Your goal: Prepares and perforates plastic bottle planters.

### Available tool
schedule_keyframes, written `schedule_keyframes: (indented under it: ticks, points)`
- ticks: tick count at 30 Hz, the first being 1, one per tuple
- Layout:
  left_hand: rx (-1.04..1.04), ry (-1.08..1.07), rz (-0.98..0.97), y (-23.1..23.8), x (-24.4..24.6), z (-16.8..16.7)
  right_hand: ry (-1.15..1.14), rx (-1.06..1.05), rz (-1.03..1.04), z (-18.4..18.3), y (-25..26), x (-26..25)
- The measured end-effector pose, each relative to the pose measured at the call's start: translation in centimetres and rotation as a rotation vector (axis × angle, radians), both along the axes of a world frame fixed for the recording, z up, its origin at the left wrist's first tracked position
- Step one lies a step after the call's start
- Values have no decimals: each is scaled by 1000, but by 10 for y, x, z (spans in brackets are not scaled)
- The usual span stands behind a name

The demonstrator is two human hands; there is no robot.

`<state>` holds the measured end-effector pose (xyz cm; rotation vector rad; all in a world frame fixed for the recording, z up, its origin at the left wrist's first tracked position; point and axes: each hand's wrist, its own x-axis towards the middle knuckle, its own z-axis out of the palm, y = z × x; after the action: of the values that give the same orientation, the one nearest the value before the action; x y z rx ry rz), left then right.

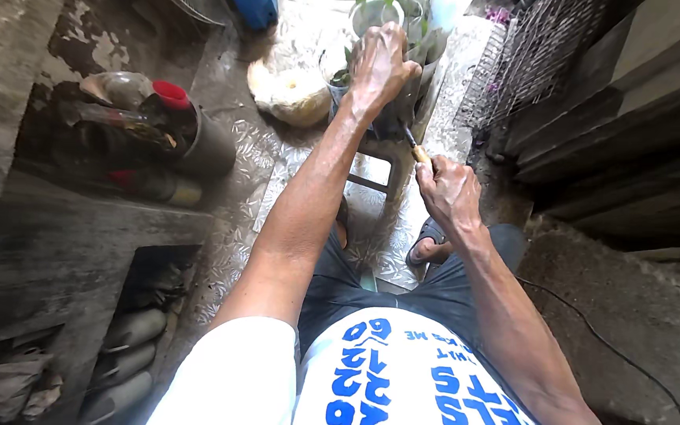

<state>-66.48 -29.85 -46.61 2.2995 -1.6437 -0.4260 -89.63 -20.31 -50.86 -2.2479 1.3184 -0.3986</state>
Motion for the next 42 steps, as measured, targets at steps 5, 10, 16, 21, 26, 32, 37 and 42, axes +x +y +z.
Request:
schedule_keyframes:
  ticks: [5,10,16,21,26,32,37,42]
  points:
    - [1,2,-12,0,4,-2,41,16,0,5,-1,6]
    - [9,5,-3,-1,4,0,53,4,1,4,-3,10]
    - [-14,-6,6,1,2,0,26,-9,1,-2,-3,9]
    - [-68,52,-105,4,15,1,33,21,-10,-6,-7,8]
    - [-64,-6,-417,3,57,7,14,22,-25,-11,-11,4]
    - [-142,48,-549,0,67,-5,13,28,-32,-15,-14,5]
    - [-229,98,-464,10,49,-17,-52,26,-23,-19,-5,-14]
    - [-282,-7,-362,17,27,-14,-73,6,-22,-16,-7,-16]
